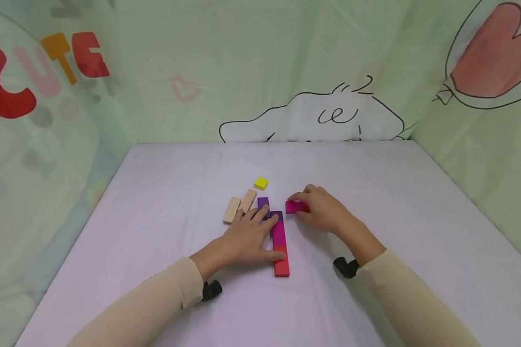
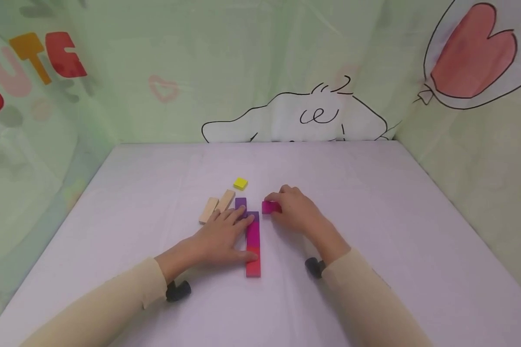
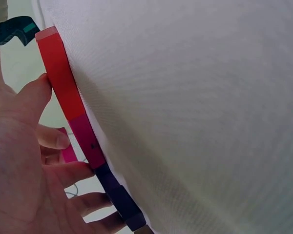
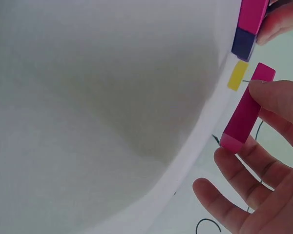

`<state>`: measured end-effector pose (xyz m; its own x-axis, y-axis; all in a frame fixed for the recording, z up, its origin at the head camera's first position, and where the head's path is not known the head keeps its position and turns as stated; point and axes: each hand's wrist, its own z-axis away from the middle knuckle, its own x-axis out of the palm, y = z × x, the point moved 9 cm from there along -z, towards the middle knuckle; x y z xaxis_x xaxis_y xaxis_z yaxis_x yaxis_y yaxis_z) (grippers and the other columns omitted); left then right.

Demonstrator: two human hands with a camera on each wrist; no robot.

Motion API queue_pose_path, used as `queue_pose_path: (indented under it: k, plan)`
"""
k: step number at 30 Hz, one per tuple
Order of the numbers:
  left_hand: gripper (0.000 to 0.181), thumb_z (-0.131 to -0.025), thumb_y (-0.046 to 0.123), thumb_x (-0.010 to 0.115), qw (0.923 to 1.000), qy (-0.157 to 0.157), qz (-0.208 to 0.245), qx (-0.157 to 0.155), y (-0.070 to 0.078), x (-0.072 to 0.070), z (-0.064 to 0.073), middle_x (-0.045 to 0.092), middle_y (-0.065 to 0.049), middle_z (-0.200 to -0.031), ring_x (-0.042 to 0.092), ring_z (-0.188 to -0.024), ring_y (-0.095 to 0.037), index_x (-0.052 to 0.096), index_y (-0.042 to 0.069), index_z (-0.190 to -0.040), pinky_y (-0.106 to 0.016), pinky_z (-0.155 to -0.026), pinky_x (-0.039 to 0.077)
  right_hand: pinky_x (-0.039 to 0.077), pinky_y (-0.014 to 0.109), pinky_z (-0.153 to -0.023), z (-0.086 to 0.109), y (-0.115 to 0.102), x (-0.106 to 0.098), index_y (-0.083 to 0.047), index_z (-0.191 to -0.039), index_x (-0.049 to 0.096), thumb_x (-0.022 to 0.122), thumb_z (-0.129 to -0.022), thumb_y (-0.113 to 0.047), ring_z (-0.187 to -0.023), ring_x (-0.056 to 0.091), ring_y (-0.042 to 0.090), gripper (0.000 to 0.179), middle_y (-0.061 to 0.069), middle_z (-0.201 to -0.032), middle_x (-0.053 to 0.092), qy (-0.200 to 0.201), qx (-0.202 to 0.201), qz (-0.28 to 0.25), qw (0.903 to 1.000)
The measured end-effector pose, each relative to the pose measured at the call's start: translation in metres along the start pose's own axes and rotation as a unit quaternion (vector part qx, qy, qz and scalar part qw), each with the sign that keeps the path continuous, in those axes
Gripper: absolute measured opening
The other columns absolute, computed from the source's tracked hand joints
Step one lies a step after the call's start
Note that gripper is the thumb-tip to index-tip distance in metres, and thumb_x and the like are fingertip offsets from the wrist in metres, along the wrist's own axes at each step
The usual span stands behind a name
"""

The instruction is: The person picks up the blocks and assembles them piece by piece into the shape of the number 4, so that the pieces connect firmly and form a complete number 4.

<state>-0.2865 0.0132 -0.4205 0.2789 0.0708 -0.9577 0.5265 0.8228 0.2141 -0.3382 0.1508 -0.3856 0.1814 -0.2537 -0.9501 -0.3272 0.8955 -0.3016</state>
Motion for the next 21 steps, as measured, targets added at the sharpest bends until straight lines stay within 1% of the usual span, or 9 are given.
queue_pose_path:
  k: [9,14,21]
  plan:
    - [0.096,-0.09,0.075,0.057,1.0,0.0,0.002,0.002,-0.001,-0.001,0.001,0.022,-0.011,-0.172,0.021,-0.158,-0.038,0.031,0.02,-0.164,-0.066,-0.125,0.014,0.06,0.041,-0.088,0.004,-0.011,0.002,-0.016,-0.135,0.068,0.074,-0.094,-0.017,-0.11,0.058,0.027,0.042,0.009,-0.114,0.061,-0.002,-0.01,-0.003,0.9999]
    - [0.095,-0.09,0.074,0.057,1.0,0.0,0.002,0.002,-0.002,0.0,0.002,0.022,-0.011,-0.172,0.02,-0.159,-0.038,0.031,0.02,-0.164,-0.067,-0.125,0.013,0.06,0.04,-0.088,0.004,-0.013,0.007,-0.017,-0.136,0.068,0.075,-0.094,-0.017,-0.109,0.058,0.026,0.043,0.009,-0.113,0.061,-0.01,-0.009,0.005,0.9999]
    - [0.096,-0.09,0.076,0.056,1.0,0.004,0.001,0.006,-0.002,0.001,0.001,0.023,-0.011,-0.172,0.022,-0.158,-0.037,0.031,0.02,-0.164,-0.066,-0.125,0.014,0.06,0.04,-0.087,0.004,-0.013,0.006,-0.015,-0.133,0.069,0.075,-0.093,-0.015,-0.106,0.059,0.027,0.041,0.01,-0.111,0.062,-0.01,-0.013,0.016,0.9997]
